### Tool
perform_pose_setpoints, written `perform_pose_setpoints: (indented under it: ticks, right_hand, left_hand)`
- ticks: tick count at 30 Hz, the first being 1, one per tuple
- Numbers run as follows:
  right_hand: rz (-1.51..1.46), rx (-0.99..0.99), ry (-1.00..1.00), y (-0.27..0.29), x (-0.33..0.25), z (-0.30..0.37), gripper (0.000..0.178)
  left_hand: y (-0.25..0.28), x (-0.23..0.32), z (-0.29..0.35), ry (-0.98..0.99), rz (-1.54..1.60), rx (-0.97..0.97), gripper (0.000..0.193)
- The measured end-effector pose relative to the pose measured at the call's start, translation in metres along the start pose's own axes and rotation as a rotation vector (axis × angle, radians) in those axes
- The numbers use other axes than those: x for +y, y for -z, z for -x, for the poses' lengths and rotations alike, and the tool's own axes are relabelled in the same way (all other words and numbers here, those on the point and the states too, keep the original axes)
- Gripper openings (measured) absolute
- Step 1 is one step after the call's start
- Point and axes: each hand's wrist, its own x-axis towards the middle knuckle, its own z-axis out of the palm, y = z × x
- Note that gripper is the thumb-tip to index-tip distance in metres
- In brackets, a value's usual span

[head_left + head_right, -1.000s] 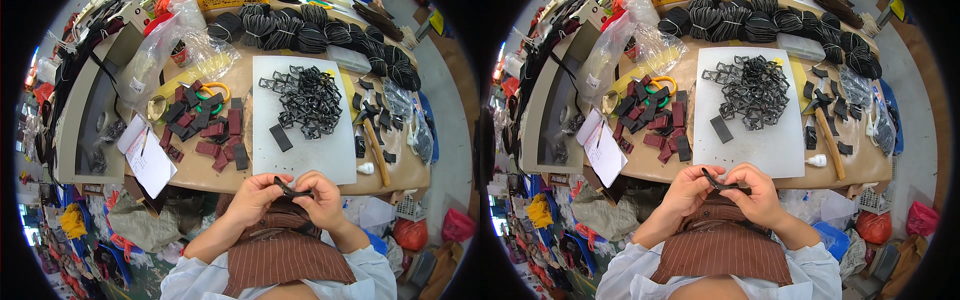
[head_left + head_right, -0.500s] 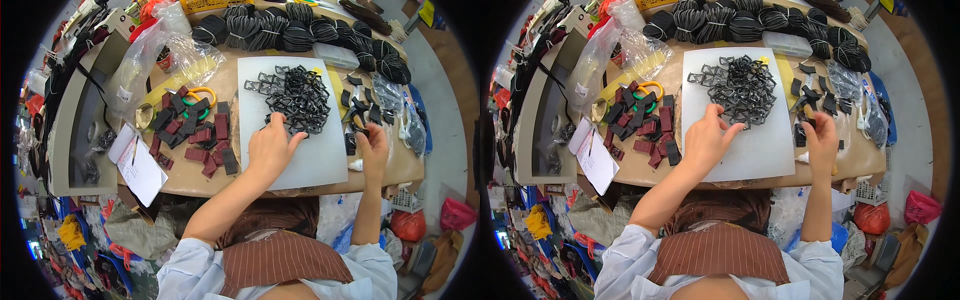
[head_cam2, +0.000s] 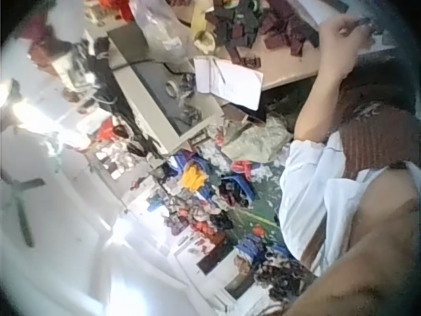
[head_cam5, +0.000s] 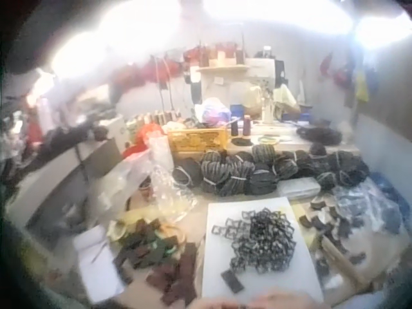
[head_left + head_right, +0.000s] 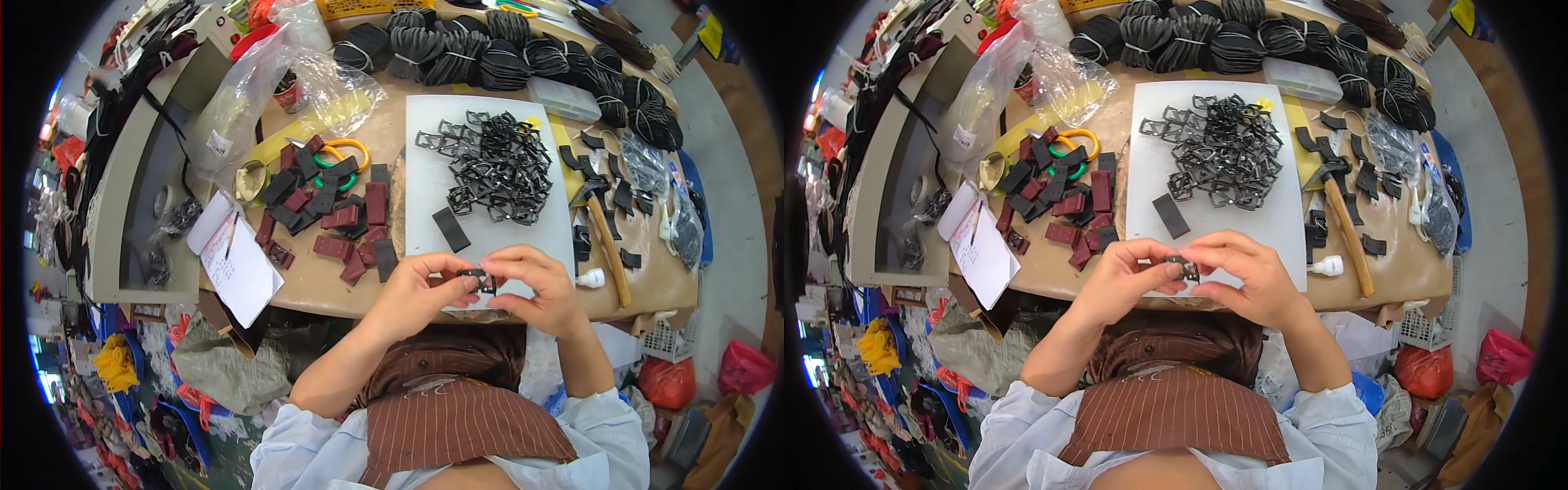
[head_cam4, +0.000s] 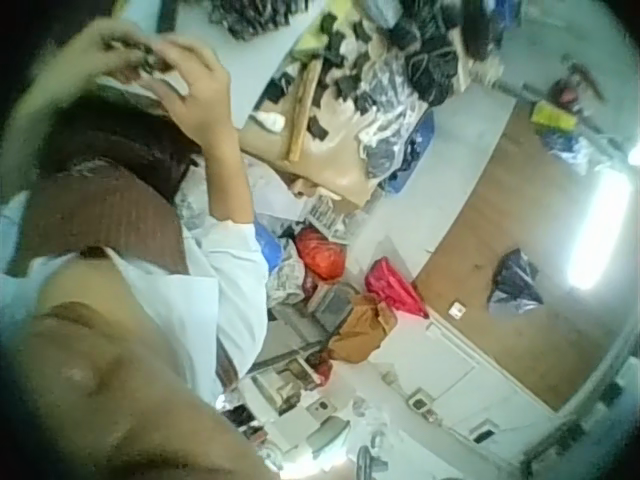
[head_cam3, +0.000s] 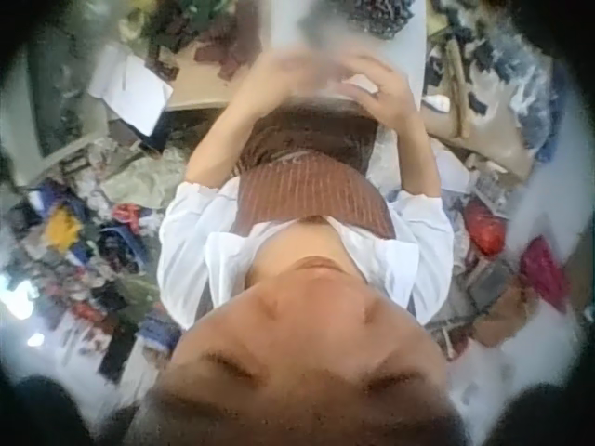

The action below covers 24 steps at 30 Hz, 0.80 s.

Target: The person assembles small black metal buckles onto rectangular maroon and black leather-like straps. They pick up a strap, thread it through the buckle, and fold it to secure the fit, repeating this process for multiple units on a cluttered workbench.

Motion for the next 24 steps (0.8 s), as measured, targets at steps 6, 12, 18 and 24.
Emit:
perform_pose_setpoints:
  ticks: [6, 12, 18, 24]
  right_hand:
    - [0.071, -0.025, 0.157, -0.02, -0.013, 0.007, 0.035]
    - [0.161, 0.05, 0.283, -0.038, -0.015, 0.01, 0.028]
    - [0.343, 0.359, 0.207, -0.079, -0.009, 0.027, 0.028]
    - [-0.081, -0.042, -0.146, -0.036, -0.026, 0.01, 0.04]
  left_hand:
    - [0.003, -0.017, 0.029, -0.035, 0.129, -0.05, 0.014]
    - [0.002, -0.015, 0.042, -0.077, -0.062, 0.06, 0.014]
    - [-0.011, -0.027, 0.04, -0.108, 0.304, 0.208, 0.046]
    - [0.008, -0.013, 0.051, -0.088, 0.036, -0.054, 0.072]
